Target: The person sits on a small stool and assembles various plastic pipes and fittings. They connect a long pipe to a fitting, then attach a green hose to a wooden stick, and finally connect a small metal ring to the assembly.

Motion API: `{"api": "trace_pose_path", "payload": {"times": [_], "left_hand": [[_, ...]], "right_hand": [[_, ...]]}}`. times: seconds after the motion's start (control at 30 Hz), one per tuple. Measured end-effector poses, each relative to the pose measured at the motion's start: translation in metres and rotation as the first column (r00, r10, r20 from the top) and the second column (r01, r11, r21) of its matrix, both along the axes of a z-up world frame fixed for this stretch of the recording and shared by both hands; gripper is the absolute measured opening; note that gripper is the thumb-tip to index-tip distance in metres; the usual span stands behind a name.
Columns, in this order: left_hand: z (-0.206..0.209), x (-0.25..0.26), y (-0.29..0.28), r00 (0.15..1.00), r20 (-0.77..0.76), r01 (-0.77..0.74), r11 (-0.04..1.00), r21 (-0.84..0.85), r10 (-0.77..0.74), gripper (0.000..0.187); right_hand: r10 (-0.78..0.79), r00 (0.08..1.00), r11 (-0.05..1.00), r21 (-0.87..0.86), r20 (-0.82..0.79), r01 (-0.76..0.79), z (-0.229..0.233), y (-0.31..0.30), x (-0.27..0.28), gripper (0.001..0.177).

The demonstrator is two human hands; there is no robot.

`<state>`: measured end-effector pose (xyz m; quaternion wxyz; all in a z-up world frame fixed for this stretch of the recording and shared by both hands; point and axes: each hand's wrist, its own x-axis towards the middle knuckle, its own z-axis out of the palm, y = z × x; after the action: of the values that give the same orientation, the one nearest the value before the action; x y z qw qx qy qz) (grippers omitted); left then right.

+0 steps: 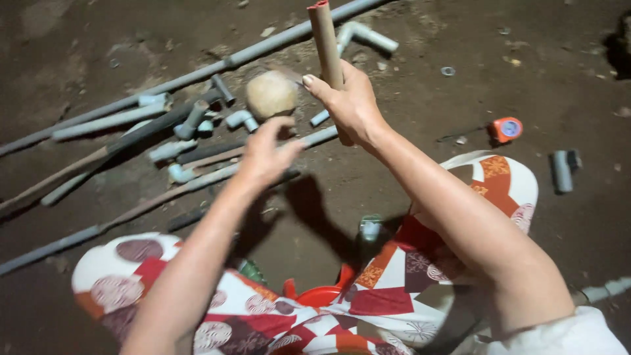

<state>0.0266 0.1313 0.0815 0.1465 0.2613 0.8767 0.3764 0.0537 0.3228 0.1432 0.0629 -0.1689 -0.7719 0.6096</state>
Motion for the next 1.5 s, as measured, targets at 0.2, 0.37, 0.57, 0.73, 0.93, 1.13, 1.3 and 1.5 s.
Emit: {"api": "trace_pose_path", "payload": {"times": [0.2,0.37,0.57,0.73,0.93,1.13,1.3,1.5], "left_hand": [[0.046,0.018,0.038,0.929,0.347,-0.197,0.965,0.176,0.127,0.052],[0.05,0.011,0.029,0.928,0.363,-0.236,0.886,0.399,0.084,0.023],[0.038,0.012,0.019,0.961,0.244,-0.203,0.926,0.319,0.127,0.023],[0.05,0.009,0.008,0.929,0.357,-0.226,0.917,0.33,0.1,0.025],[0.036,0.01,0.004,0.959,0.242,-0.215,0.939,0.27,0.15,0.044],[0.023,0.009,0.0,0.975,0.113,-0.218,0.93,0.297,0.192,0.039],[0.027,0.019,0.005,0.978,0.116,-0.193,0.961,0.2,0.172,0.037],[0.038,0.028,0.02,0.979,0.147,-0.158,0.979,0.128,0.139,0.057]], "right_hand": [[0.074,0.997,0.988,-0.134,-0.021,-0.076,0.006,-0.028,-0.016,0.032],[-0.019,1.0,0.973,-0.231,-0.021,0.014,0.007,-0.038,-0.024,0.031],[-0.019,0.998,0.981,-0.193,-0.057,0.008,0.009,-0.05,-0.031,0.031],[0.077,0.987,0.988,-0.123,-0.142,-0.094,0.007,-0.057,-0.037,0.033],[0.074,0.989,0.955,-0.277,-0.13,-0.108,0.007,-0.065,-0.04,0.035],[0.074,0.982,0.971,-0.212,-0.171,-0.11,0.009,-0.04,-0.049,0.041],[-0.044,0.991,0.919,-0.395,-0.124,-0.008,0.022,-0.039,-0.039,0.015],[0.027,0.979,0.938,-0.335,-0.203,-0.095,0.019,-0.044,-0.031,0.029]]}}
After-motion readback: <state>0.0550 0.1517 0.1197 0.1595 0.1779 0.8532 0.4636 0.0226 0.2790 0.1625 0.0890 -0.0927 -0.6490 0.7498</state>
